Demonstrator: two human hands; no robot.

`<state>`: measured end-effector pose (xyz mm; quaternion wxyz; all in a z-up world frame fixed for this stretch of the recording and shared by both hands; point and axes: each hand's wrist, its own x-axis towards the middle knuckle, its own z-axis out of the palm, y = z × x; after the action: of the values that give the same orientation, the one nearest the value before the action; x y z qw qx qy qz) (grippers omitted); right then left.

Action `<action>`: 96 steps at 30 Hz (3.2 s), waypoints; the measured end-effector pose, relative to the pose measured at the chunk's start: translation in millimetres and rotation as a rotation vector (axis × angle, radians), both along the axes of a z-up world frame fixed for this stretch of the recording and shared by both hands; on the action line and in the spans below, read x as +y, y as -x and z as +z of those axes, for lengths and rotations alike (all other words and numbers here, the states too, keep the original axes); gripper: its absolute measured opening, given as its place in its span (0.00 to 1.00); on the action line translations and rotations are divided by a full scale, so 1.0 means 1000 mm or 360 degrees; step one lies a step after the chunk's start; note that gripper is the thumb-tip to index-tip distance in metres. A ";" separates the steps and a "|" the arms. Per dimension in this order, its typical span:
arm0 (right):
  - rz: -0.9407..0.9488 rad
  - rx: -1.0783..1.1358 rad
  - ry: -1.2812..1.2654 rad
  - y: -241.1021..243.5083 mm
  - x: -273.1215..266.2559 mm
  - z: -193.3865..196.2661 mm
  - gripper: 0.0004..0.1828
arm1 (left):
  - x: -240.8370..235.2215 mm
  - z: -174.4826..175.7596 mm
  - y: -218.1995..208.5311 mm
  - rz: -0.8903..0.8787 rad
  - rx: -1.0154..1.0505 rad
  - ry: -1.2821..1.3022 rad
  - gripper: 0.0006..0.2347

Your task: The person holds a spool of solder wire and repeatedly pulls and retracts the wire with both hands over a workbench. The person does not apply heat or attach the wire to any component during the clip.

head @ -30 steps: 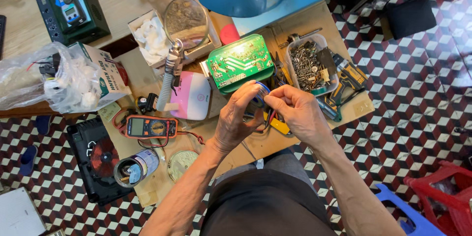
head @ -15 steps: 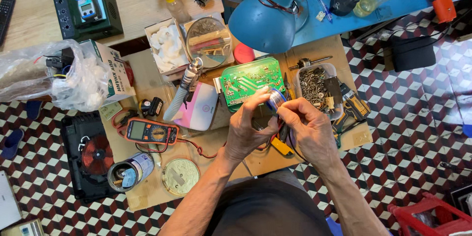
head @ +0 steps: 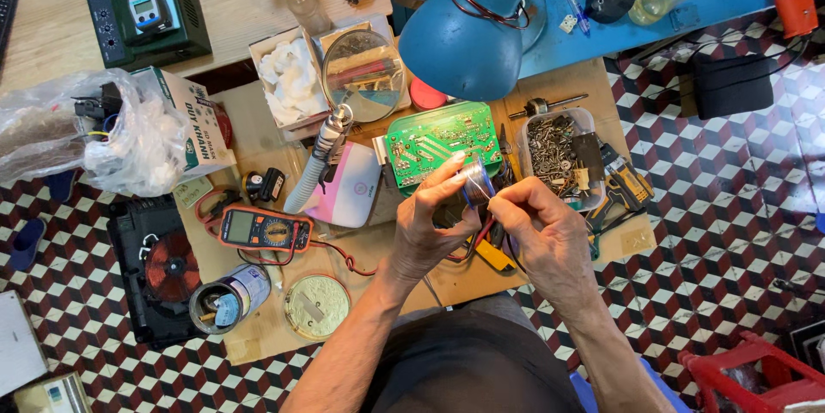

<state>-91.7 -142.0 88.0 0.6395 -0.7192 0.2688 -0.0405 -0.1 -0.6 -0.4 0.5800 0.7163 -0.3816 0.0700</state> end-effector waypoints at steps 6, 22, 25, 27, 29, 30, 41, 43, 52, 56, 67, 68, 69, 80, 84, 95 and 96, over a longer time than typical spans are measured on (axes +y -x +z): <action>0.0071 0.0039 0.0264 0.003 0.005 0.005 0.08 | -0.002 0.001 -0.003 0.0049 -0.0175 -0.0054 0.24; -0.0062 0.0179 0.0135 -0.006 0.008 -0.017 0.07 | -0.001 0.003 0.003 0.0015 0.0258 -0.0160 0.24; -0.0041 0.0236 0.0211 -0.006 0.006 -0.026 0.08 | 0.002 0.000 0.004 -0.0041 0.0446 -0.0166 0.24; -0.0039 0.0212 0.0215 -0.005 0.006 -0.030 0.08 | 0.003 -0.001 0.005 -0.0073 0.0579 -0.0164 0.24; -0.0029 0.0201 0.0220 -0.005 0.006 -0.033 0.08 | 0.005 -0.002 0.005 -0.0085 0.0679 -0.0172 0.25; -0.0019 0.0201 0.0223 -0.005 0.006 -0.034 0.08 | 0.005 -0.002 0.005 -0.0087 0.0755 -0.0183 0.25; -0.0102 0.0298 0.0094 0.001 0.003 -0.031 0.08 | 0.002 -0.006 0.000 -0.0140 0.1341 -0.0190 0.26; -0.0091 0.0291 0.0133 0.000 0.005 -0.031 0.08 | 0.000 -0.008 -0.001 -0.0140 0.1461 -0.0138 0.26; -0.0109 0.0252 0.0220 0.004 0.004 -0.033 0.09 | -0.004 -0.015 0.000 -0.0180 0.1857 0.0184 0.25; -0.0132 0.0259 0.0137 0.005 0.006 -0.039 0.09 | -0.009 -0.016 0.001 -0.0127 0.1975 0.0238 0.23; -0.0162 0.0273 0.0068 0.010 0.005 -0.052 0.10 | -0.011 -0.006 -0.004 -0.0152 0.2382 0.0308 0.24; -0.0159 0.0259 0.0040 0.009 0.004 -0.054 0.10 | -0.010 -0.005 -0.005 -0.0144 0.2393 0.0295 0.24; -0.0155 0.0246 0.0013 0.009 0.004 -0.057 0.10 | -0.009 -0.003 -0.007 -0.0178 0.2403 0.0295 0.24; -0.0130 0.0107 -0.0121 -0.008 0.009 -0.080 0.10 | 0.000 -0.004 -0.018 -0.0215 0.2610 0.0254 0.32; -0.0132 0.0106 -0.0161 -0.010 0.008 -0.082 0.10 | 0.000 -0.015 -0.025 -0.0175 0.2752 0.0297 0.32; -0.0089 0.0099 -0.0424 -0.005 -0.009 -0.099 0.09 | 0.007 -0.024 -0.042 -0.0392 0.2973 0.0406 0.33; -0.0073 0.0095 -0.0479 -0.004 -0.012 -0.103 0.09 | 0.008 -0.022 -0.046 -0.0439 0.2982 0.0462 0.32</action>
<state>-88.1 -153.7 -14.8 0.7307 -0.6097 0.3071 0.0069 45.8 7.9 -22.8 0.7358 0.3511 0.1689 -0.5539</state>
